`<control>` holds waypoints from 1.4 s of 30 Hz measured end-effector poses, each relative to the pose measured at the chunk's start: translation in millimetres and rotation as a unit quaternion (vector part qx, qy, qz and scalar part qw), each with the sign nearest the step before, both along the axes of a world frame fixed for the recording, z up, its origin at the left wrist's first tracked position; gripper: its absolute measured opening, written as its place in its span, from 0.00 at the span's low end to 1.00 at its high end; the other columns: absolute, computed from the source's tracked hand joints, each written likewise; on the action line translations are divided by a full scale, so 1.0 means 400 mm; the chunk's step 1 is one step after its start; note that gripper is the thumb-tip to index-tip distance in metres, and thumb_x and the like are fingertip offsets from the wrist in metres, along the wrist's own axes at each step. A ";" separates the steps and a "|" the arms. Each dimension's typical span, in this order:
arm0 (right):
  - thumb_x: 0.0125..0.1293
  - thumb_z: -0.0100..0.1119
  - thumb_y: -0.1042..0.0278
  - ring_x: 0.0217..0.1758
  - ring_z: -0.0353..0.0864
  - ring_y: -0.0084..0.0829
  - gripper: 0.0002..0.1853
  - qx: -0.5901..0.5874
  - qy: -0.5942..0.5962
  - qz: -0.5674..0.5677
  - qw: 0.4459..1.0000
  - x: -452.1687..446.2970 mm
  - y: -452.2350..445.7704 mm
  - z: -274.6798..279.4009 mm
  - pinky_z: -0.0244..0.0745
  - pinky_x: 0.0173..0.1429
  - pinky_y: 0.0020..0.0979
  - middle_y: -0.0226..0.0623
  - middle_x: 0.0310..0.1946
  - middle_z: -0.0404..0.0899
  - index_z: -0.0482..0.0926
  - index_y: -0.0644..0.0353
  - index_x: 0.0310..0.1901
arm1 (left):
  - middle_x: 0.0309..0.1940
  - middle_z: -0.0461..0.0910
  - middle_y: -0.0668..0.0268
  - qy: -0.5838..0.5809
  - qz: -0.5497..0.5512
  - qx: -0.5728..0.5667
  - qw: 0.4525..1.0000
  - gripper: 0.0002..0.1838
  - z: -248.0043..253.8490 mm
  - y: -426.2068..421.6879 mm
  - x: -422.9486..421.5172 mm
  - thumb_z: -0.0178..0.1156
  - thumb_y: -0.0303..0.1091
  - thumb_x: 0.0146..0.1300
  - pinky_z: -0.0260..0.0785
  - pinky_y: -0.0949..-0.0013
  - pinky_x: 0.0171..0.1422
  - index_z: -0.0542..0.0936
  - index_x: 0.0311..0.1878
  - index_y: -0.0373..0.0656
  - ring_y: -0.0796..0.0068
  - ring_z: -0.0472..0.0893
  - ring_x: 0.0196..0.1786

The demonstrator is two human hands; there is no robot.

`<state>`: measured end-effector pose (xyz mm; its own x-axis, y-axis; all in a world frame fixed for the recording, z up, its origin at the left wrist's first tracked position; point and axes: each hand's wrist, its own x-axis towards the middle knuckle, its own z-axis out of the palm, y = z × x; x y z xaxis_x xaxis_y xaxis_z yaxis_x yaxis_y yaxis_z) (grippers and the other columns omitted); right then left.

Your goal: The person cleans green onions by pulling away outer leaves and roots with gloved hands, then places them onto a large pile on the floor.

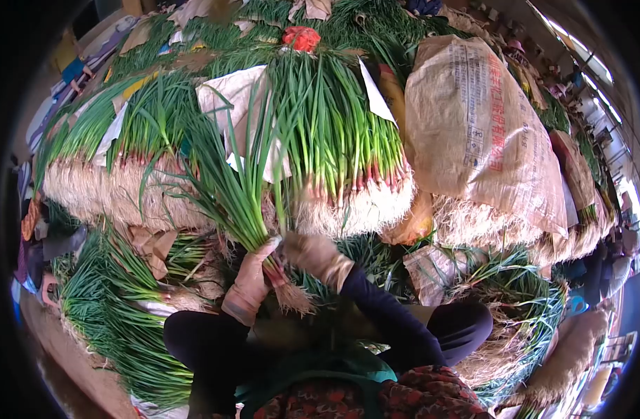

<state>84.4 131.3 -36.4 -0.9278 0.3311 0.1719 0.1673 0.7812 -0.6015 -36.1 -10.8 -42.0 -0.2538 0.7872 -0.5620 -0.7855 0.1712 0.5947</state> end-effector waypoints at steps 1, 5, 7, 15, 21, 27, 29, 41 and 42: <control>0.65 0.53 0.60 0.29 0.83 0.33 0.14 0.005 -0.023 0.057 0.998 0.017 -0.014 -0.015 0.80 0.34 0.35 0.36 0.34 0.83 0.79 0.54 0.48 | 0.20 0.76 0.67 0.018 0.062 0.044 0.997 0.12 -0.017 0.017 0.025 0.56 0.37 0.63 0.75 0.69 0.22 0.77 0.42 0.38 0.70 0.80 0.20; 0.66 0.53 0.66 0.31 0.83 0.31 0.13 -0.107 0.005 -0.079 0.991 -0.029 0.106 -0.061 0.80 0.33 0.31 0.39 0.36 0.83 0.78 0.57 0.49 | 0.25 0.78 0.63 0.022 0.087 0.047 0.995 0.10 0.029 -0.002 0.020 0.56 0.36 0.62 0.77 0.65 0.37 0.75 0.36 0.38 0.65 0.81 0.32; 0.67 0.50 0.65 0.29 0.82 0.31 0.14 -0.147 0.047 -0.236 0.959 -0.099 0.160 0.028 0.79 0.33 0.30 0.41 0.32 0.83 0.77 0.60 0.50 | 0.28 0.79 0.61 0.001 0.158 0.060 0.986 0.09 0.028 0.007 0.031 0.56 0.36 0.62 0.76 0.62 0.45 0.74 0.35 0.39 0.62 0.81 0.39; 0.64 0.53 0.63 0.34 0.82 0.28 0.14 -0.107 -0.036 -0.237 0.965 -0.125 0.296 -0.020 0.76 0.41 0.31 0.40 0.36 0.83 0.79 0.58 0.48 | 0.21 0.79 0.57 0.082 0.172 -0.002 0.982 0.14 0.057 -0.013 -0.001 0.59 0.40 0.60 0.64 0.73 0.08 0.76 0.37 0.36 0.66 0.74 0.09; 0.62 0.57 0.63 0.39 0.83 0.34 0.14 -0.038 -0.079 -0.051 0.995 0.039 0.012 -0.012 0.77 0.42 0.32 0.41 0.40 0.82 0.78 0.56 0.49 | 0.19 0.75 0.64 0.037 0.090 0.025 0.995 0.12 0.043 0.021 0.037 0.60 0.36 0.59 0.69 0.71 0.17 0.78 0.39 0.36 0.70 0.78 0.18; 0.66 0.52 0.44 0.34 0.77 0.29 0.26 -0.589 -0.075 0.032 0.804 0.063 0.007 0.017 0.71 0.39 0.24 0.30 0.35 0.79 0.77 0.62 0.48 | 0.18 0.76 0.61 0.096 0.090 0.017 0.991 0.11 0.056 0.005 0.052 0.57 0.36 0.61 0.65 0.74 0.12 0.78 0.34 0.35 0.69 0.75 0.11; 0.65 0.52 0.43 0.36 0.75 0.26 0.27 -0.581 -0.050 -0.009 0.812 0.053 -0.031 0.045 0.70 0.41 0.23 0.29 0.37 0.79 0.77 0.62 0.48 | 0.16 0.76 0.60 0.103 0.079 0.004 0.991 0.12 0.045 0.009 0.059 0.58 0.36 0.60 0.64 0.73 0.10 0.77 0.30 0.34 0.67 0.75 0.11; 0.67 0.50 0.66 0.28 0.79 0.22 0.08 -0.008 -0.066 -0.164 0.984 -0.059 0.019 -0.163 0.73 0.27 0.28 0.31 0.27 0.80 0.77 0.59 0.39 | 0.15 0.73 0.60 0.122 0.000 -0.044 0.992 0.10 0.064 -0.005 0.049 0.54 0.31 0.59 0.67 0.72 0.15 0.74 0.27 0.34 0.66 0.75 0.13; 0.66 0.51 0.67 0.29 0.80 0.24 0.07 0.116 -0.085 -0.177 0.974 -0.062 0.039 -0.174 0.73 0.28 0.29 0.32 0.28 0.81 0.77 0.58 0.39 | 0.17 0.73 0.60 0.097 0.038 -0.006 0.995 0.09 0.065 -0.005 0.054 0.54 0.30 0.58 0.69 0.69 0.21 0.74 0.27 0.35 0.66 0.74 0.16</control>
<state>59.5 146.9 -105.9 -0.7842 0.6058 0.1342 0.5321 0.7679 -0.3566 -14.6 -12.6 -16.0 -0.4161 0.7558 -0.5056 -0.6673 0.1240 0.7344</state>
